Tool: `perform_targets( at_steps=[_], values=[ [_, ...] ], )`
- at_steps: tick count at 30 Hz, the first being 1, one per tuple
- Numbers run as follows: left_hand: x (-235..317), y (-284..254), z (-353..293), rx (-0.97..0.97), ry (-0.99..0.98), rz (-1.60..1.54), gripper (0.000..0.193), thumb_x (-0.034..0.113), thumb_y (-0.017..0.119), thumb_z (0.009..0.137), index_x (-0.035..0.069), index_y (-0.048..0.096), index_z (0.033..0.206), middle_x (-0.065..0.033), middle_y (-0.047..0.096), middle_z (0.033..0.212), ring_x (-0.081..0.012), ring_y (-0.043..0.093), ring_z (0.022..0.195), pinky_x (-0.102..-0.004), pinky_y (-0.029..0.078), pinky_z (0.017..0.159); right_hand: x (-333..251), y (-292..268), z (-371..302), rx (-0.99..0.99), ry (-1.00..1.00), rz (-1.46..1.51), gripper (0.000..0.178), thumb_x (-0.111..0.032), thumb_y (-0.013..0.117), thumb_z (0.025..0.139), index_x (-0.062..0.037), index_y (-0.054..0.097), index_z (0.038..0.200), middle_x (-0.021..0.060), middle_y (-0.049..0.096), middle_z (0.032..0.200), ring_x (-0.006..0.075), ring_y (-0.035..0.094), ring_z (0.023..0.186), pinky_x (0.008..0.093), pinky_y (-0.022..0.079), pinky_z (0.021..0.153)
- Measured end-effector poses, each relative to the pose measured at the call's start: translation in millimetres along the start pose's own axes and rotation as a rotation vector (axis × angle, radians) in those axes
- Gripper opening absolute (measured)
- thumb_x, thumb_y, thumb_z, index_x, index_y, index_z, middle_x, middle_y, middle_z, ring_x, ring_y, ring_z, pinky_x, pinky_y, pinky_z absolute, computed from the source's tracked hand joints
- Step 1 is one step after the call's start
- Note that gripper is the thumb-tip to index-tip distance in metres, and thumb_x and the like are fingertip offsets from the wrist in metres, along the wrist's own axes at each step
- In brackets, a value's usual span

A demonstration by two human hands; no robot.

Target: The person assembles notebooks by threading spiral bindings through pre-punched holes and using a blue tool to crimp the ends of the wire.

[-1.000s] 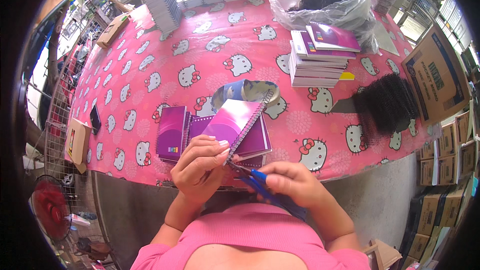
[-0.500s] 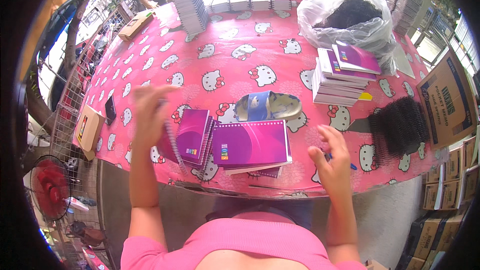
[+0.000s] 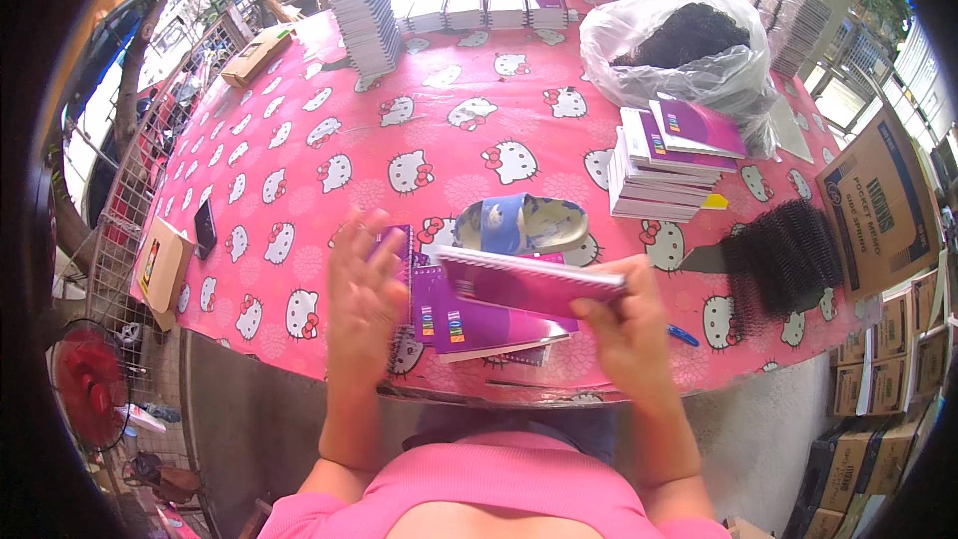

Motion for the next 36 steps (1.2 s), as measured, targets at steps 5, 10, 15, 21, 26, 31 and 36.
perform_targets(
  at_steps=[5, 10, 15, 21, 26, 31, 36],
  values=[
    [21.4, 34.2, -12.4, -0.106, 0.119, 0.398, 0.068, 0.006, 0.066, 0.088, 0.004, 0.034, 0.148, -0.0213, 0.028, 0.153, -0.0361, 0.026, 0.143, -0.0448, 0.024, 0.114, 14.7, 36.4, -2.5, -0.126, -0.11, 0.039, 0.026, 0.011, 0.054, 0.091, -0.0051, 0.038, 0.103, 0.0119, 0.055, 0.108, 0.0116, 0.057, 0.087, 0.0256, 0.051, 0.075],
    [53.4, 56.6, 5.6, -0.065, 0.223, 0.714, 0.04, 0.013, 0.071, 0.084, 0.012, 0.063, 0.123, -0.0138, 0.054, 0.13, -0.0335, 0.043, 0.129, -0.0495, 0.019, 0.113, 21.4, 48.0, -1.7, -0.098, -0.227, -0.126, 0.029, 0.009, 0.059, 0.087, -0.0045, 0.042, 0.106, 0.0148, 0.055, 0.109, 0.0207, 0.059, 0.093, 0.0287, 0.05, 0.077],
    [51.3, 57.6, 23.2, -0.105, 0.238, 0.654, 0.02, 0.011, 0.08, 0.069, 0.009, 0.076, 0.088, -0.002, 0.069, 0.083, -0.0209, 0.056, 0.083, -0.0335, 0.041, 0.08, 9.9, -34.6, 15.9, 0.129, -0.423, -0.732, 0.03, -0.006, 0.076, 0.072, -0.0043, 0.063, 0.1, 0.0178, 0.059, 0.106, 0.0335, 0.058, 0.102, 0.0407, 0.047, 0.089],
    [59.9, 64.5, 21.9, -0.099, 0.291, 0.616, 0.023, 0.012, 0.083, 0.068, 0.007, 0.075, 0.089, -0.002, 0.07, 0.084, -0.0172, 0.054, 0.079, -0.0315, 0.041, 0.077, 108.6, -208.5, 17.8, 0.556, 0.232, -1.236, 0.024, -0.019, 0.076, 0.077, -0.0051, 0.066, 0.093, 0.0154, 0.061, 0.099, 0.0351, 0.06, 0.097, 0.0444, 0.05, 0.081],
    [63.5, 71.3, 27.7, -0.01, 0.22, 0.485, 0.024, 0.014, 0.084, 0.068, 0.007, 0.075, 0.089, -0.0038, 0.07, 0.085, -0.0175, 0.056, 0.081, -0.0319, 0.041, 0.079, 99.7, -222.3, 20.2, 0.576, 0.147, -1.206, 0.022, -0.008, 0.071, 0.079, -0.0033, 0.061, 0.098, 0.0156, 0.058, 0.096, 0.036, 0.06, 0.093, 0.0452, 0.049, 0.078],
    [52.8, 63.9, 22.3, -0.051, 0.26, 0.504, 0.015, 0.021, 0.081, 0.075, 0.013, 0.075, 0.086, 0.0023, 0.068, 0.084, -0.0166, 0.057, 0.083, -0.0331, 0.032, 0.086, 15.9, -115.6, 10.7, 0.341, -0.357, -1.02, 0.036, 0.015, 0.05, 0.071, -0.0021, 0.061, 0.102, 0.0163, 0.057, 0.096, 0.0368, 0.058, 0.093, 0.0453, 0.047, 0.083],
    [48.7, 62.8, 21.6, -0.04, 0.268, 0.482, 0.014, 0.019, 0.081, 0.074, 0.013, 0.075, 0.085, 0.0022, 0.068, 0.082, -0.0175, 0.057, 0.082, -0.0318, 0.036, 0.083, -35.5, -25.6, -5.1, 0.071, -0.341, -0.422, 0.03, -0.001, 0.079, 0.072, -0.0037, 0.073, 0.101, 0.0095, 0.064, 0.089, 0.0179, 0.063, 0.078, 0.0275, 0.05, 0.065]
  ],
)
Point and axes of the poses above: each hand's wrist, its own z-axis towards the middle knuckle, its own y-axis out of the palm, x = y × z, the point moved 3 cm from there along z, towards the middle knuckle
